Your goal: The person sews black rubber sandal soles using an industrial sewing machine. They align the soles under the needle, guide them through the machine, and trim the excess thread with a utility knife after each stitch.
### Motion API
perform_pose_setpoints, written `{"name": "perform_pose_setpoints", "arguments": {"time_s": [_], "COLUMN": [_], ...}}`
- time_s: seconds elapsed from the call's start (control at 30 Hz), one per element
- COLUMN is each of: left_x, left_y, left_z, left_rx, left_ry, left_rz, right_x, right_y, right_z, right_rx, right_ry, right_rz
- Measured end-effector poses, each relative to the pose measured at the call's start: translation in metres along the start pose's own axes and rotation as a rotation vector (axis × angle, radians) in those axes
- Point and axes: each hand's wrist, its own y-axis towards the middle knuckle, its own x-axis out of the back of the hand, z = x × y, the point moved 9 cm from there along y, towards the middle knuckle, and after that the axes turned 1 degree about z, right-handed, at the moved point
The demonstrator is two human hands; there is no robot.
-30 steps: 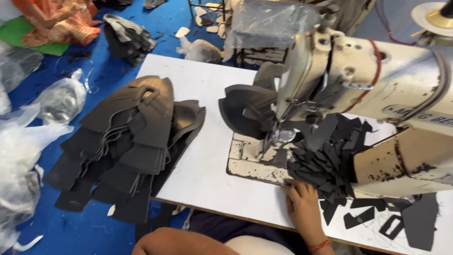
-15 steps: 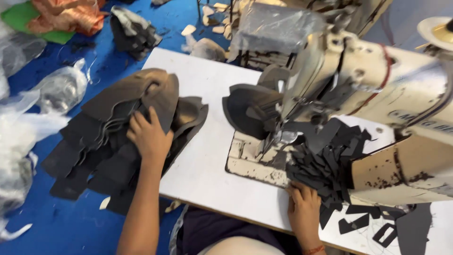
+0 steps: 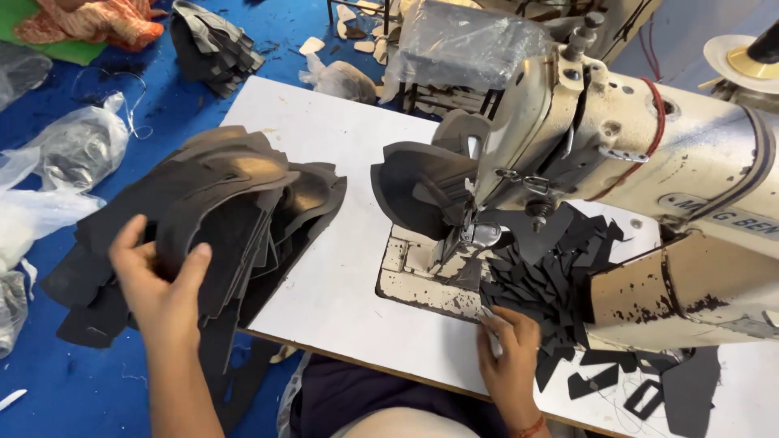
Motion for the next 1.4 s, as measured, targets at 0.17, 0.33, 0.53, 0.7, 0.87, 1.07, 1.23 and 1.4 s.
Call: {"name": "perform_pose_setpoints", "arguments": {"time_s": [0.17, 0.33, 0.53, 0.7, 0.87, 1.07, 1.23, 1.4], "left_x": [-0.077, -0.155, -0.153, -0.124, -0.158, -0.177, -0.184, -0.202], "left_y": [-0.114, -0.225, -0.206, -0.151, -0.184, -0.214, -0.199, -0.185], "left_z": [-0.031, 0.074, 0.115, 0.140, 0.172, 0.075, 0.011, -0.086], "left_rx": [-0.450, -0.337, 0.410, -0.113, -0.353, -0.305, -0.294, -0.202], "left_ry": [0.150, 0.274, -0.711, 0.112, 0.273, 0.342, 0.095, -0.108], "left_rz": [0.254, 0.783, 0.613, 0.630, 1.160, 1.219, 1.051, 0.802], "right_x": [0.002, -0.016, -0.014, 0.013, 0.049, 0.043, 0.124, 0.128], "right_y": [0.039, 0.019, -0.014, 0.025, 0.080, 0.077, 0.062, 0.024], "right_z": [0.087, 0.101, 0.087, -0.020, -0.134, -0.143, -0.048, 0.089], "right_rx": [0.051, -0.115, 0.025, -0.053, -0.326, -0.301, -0.256, 0.150], "right_ry": [0.728, 0.874, 0.621, 0.272, -0.190, -0.289, 0.049, 0.016], "right_rz": [0.327, 0.367, 0.445, 0.181, 0.042, 0.074, -0.295, -0.204]}}
